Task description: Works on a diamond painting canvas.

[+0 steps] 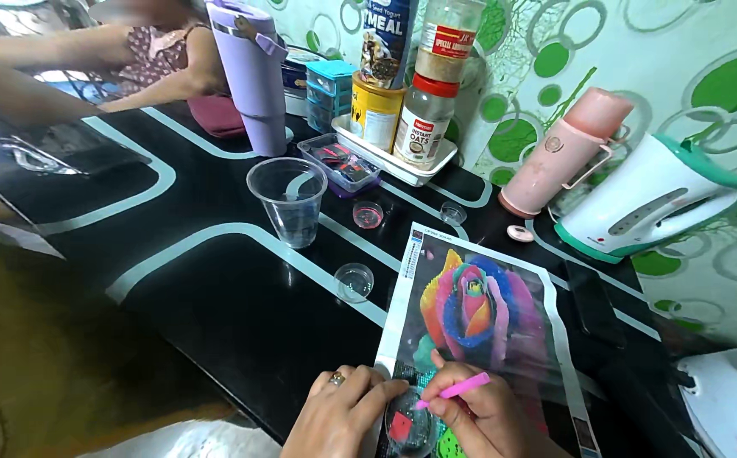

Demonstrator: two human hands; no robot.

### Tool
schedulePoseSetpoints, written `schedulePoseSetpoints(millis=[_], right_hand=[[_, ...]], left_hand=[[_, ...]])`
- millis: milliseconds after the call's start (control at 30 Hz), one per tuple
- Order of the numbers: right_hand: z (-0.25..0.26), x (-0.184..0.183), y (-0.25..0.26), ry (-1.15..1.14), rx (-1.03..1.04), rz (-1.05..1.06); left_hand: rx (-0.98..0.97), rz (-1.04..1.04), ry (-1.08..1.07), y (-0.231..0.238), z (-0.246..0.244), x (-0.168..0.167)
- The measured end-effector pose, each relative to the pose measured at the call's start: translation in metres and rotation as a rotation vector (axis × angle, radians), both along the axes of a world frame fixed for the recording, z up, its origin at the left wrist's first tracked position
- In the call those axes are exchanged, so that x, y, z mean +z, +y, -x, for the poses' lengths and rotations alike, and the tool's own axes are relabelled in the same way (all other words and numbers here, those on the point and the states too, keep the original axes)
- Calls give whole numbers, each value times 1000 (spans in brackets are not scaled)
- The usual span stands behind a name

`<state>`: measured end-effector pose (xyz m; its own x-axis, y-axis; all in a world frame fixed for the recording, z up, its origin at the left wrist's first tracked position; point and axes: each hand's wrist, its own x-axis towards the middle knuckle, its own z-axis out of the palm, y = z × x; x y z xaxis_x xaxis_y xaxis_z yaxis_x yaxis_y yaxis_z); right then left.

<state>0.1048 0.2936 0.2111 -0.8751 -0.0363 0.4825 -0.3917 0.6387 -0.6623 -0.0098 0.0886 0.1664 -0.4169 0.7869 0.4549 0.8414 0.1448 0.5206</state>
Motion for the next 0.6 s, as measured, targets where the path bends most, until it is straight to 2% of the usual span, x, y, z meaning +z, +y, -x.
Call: schedulePoseSetpoints(millis=[600], right_hand=[[-6, -3, 1, -54, -15, -27]], left_hand=[[9, -12, -3, 0, -2, 0]])
